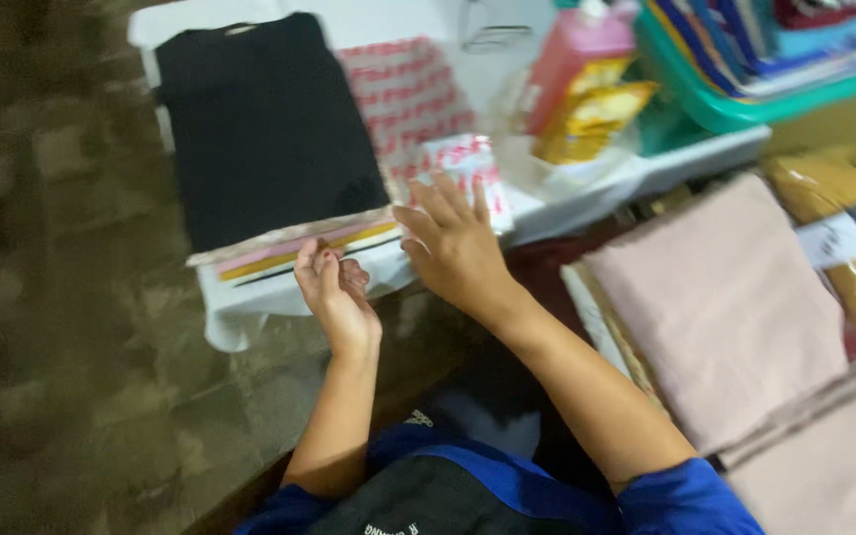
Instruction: The person is folding various types of laundry and stacking them neatly on a table.
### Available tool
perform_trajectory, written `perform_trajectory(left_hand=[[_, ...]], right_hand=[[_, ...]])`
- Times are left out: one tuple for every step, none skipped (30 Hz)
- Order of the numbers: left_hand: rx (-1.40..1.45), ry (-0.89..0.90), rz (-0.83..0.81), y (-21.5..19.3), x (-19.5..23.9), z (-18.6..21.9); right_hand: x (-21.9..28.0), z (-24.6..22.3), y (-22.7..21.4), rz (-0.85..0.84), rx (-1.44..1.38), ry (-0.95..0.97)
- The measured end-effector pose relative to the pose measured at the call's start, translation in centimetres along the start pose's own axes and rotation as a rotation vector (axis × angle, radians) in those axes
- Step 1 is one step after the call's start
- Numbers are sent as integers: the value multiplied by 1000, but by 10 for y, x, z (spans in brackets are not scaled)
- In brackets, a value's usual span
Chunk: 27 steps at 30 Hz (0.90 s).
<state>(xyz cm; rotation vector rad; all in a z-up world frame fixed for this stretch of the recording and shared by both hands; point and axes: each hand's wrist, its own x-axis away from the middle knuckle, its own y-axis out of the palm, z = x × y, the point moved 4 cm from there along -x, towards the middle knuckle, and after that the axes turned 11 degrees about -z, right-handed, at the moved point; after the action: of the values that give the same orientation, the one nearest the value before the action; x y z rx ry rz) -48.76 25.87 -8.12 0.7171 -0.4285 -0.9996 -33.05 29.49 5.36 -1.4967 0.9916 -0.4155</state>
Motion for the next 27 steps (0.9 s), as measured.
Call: perform_trajectory(left_hand=[[-2,18,20,-5,-4,9],[45,-11,56,-8,-10,15],[94,-40,91,-12,-15,21],[95,-26,103,-20,-20,23],[150,-55,83,-26,-25,23],[206,-86,56,-30,-31,22],[208,-73,63,-29,-34,28],[259,-127,59,-26,-36,31],[310,-180,56,-23,-38,33],[312,-173,58,-32,-42,28],[345,-169,12,-38,-46,22],[377,-166,-35,-44,-49,16],[378,-162,-33,-39,-50,25],[347,-164,-55,-32,-51,33],[315,-165,-77,-25,-51,42],[315,-163,-76,-28,-53,40],[301,-157,-98,-29,-55,39],[286,-153,-122,-29,-56,37],[286,-153,-122,-27,-58,35],[287,-145,-90,-26,-59,32],[289,-136,-58,-25,-60,29],[287,-138,-59,-13,-63,35],[307,-124,-30,-2,-65,42],[326,-108,-1,8,-67,48],[325,-110,0,11,-75,45],[387,-84,-50,15,-83,42],[448,-59,-100,20,-91,41]], right_hand=[[-12,-5,11,-7,-10,-24],[-25,-12,20,-2,-27,-96],[-38,-18,30,3,-43,-169],[-49,-25,38,-1,-49,-186],[-60,-31,47,-16,-71,-202],[-71,-35,55,-29,-89,-215],[-80,-39,59,-30,-92,-229],[-87,-44,62,-28,-82,-271],[-94,-48,66,-26,-71,-313],[-99,-52,67,-27,-71,-320],[-103,-55,67,-40,-81,-339],[-107,-59,68,-54,-92,-355],[-111,-61,70,-55,-92,-359],[-114,-62,70,-32,-102,-363],[-118,-63,70,-10,-113,-366],[-122,-63,73,-10,-113,-369],[-125,-63,74,16,-113,-360],[-128,-62,75,43,-113,-348],[-133,-59,78,43,-112,-348],[-137,-56,82,24,-85,-323],[-140,-52,85,6,-57,-298],[-146,-51,79,6,-58,-295],[-152,-48,72,-19,-117,-278],[-158,-46,66,-46,-176,-262],[-164,-42,62,-46,-177,-259],[-170,-37,58,-67,-208,-227],[-176,-32,54,-88,-239,-194]])
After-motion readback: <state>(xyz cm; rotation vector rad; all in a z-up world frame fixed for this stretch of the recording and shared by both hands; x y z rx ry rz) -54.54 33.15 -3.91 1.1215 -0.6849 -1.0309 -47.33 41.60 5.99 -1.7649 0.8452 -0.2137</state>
